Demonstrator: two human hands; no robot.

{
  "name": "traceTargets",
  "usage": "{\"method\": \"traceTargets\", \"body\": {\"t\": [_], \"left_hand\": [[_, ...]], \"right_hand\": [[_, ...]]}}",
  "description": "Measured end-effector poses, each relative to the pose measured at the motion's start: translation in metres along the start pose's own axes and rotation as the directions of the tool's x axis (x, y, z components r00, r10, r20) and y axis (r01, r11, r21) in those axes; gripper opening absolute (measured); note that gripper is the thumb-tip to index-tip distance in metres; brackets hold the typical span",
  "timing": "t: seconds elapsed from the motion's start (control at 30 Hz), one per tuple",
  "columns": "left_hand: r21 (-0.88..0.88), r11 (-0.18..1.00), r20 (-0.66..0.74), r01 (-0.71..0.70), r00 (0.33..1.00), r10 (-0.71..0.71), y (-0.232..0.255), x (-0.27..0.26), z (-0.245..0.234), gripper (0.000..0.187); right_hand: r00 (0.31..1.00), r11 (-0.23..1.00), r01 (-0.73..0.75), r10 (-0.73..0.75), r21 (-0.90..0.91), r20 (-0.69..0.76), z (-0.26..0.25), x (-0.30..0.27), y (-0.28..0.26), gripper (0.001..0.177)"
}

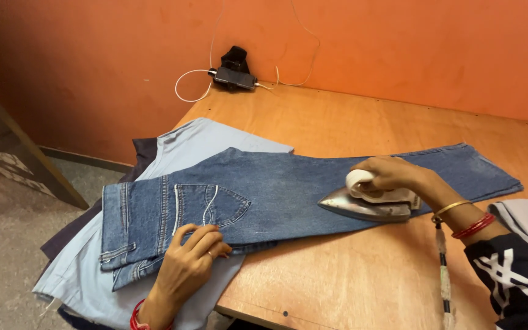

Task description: The person irons a pair of light gray pants and then a pair of blue jeans on a wooden table. They use a white electric iron, smoothing the fabric and folding the garments as they work.

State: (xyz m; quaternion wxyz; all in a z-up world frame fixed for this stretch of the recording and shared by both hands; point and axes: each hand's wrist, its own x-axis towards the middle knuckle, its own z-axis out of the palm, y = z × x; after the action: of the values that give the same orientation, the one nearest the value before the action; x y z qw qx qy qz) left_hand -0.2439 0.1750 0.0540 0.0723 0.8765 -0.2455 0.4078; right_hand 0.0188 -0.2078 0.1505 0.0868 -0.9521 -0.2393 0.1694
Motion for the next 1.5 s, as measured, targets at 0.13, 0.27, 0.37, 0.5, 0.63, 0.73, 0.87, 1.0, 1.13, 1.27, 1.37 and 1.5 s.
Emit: {"method": "traceTargets", "body": {"t": [0.13, 0.27, 0.37, 0.5, 0.63, 0.73, 0.87, 1.0, 1.13, 1.27, 1.37, 1.5], "left_hand": [[-0.188, 0.969, 0.155, 0.158, 0.979, -0.129, 0.002, -0.002, -0.003, 0.005], [-0.28, 0.94, 0.076, 0.195, 0.981, -0.181, 0.006, 0.005, -0.009, 0.027], [-0.159, 0.986, 0.075, 0.052, 0.996, -0.04, 0.006, 0.006, -0.01, 0.027], [-0.128, 0.991, 0.167, 0.042, 0.986, -0.021, 0.004, 0.001, -0.005, 0.022], [-0.142, 0.989, 0.189, 0.029, 0.982, -0.002, 0.001, 0.0, -0.003, 0.023], [-0.139, 0.99, 0.19, 0.026, 0.982, 0.001, 0.004, 0.0, -0.004, 0.025], [-0.111, 0.994, 0.194, 0.008, 0.981, 0.013, 0.006, -0.002, -0.002, 0.027], [-0.118, 0.993, 0.192, 0.007, 0.981, 0.016, 0.006, -0.004, 0.0, 0.025], [-0.109, 0.994, 0.163, -0.007, 0.986, 0.025, 0.006, -0.007, 0.002, 0.024], [-0.145, 0.989, 0.151, 0.021, 0.989, 0.001, 0.003, -0.006, 0.003, 0.026], [-0.153, 0.983, 0.283, 0.101, 0.958, -0.054, 0.002, -0.005, 0.0, 0.03], [-0.1, 0.984, 0.291, 0.144, 0.95, -0.11, 0.0, -0.002, -0.002, 0.056]], "right_hand": [[0.993, 0.995, 0.102, -0.103, -0.013, -0.064, 0.013, 0.016, 0.014, 0.049], [0.978, 0.978, 0.203, -0.205, -0.036, -0.036, 0.03, 0.01, -0.021, 0.054], [0.966, 0.965, 0.259, -0.257, -0.039, 0.04, 0.038, -0.002, -0.069, 0.046], [0.942, 0.915, 0.333, -0.336, 0.227, -0.026, 0.033, -0.01, -0.109, 0.038], [0.868, 0.811, 0.495, -0.443, 0.312, -0.225, 0.027, 0.003, -0.142, 0.037], [0.901, 0.88, 0.428, -0.396, 0.207, -0.178, 0.036, 0.019, -0.182, 0.044], [0.941, 0.955, 0.297, -0.29, 0.011, -0.176, 0.045, 0.046, -0.219, 0.049], [0.844, 0.92, 0.369, -0.391, -0.133, -0.366, 0.049, 0.094, -0.219, 0.045], [0.843, 0.945, 0.303, -0.327, -0.125, -0.427, 0.048, 0.147, -0.215, 0.043], [0.86, 0.974, 0.157, -0.217, -0.165, -0.461, 0.041, 0.178, -0.219, 0.038], [0.86, 0.978, 0.158, -0.205, -0.138, -0.467, 0.037, 0.186, -0.217, 0.04], [0.912, 0.991, 0.128, -0.131, -0.033, -0.389, 0.033, 0.18, -0.21, 0.039]]}}
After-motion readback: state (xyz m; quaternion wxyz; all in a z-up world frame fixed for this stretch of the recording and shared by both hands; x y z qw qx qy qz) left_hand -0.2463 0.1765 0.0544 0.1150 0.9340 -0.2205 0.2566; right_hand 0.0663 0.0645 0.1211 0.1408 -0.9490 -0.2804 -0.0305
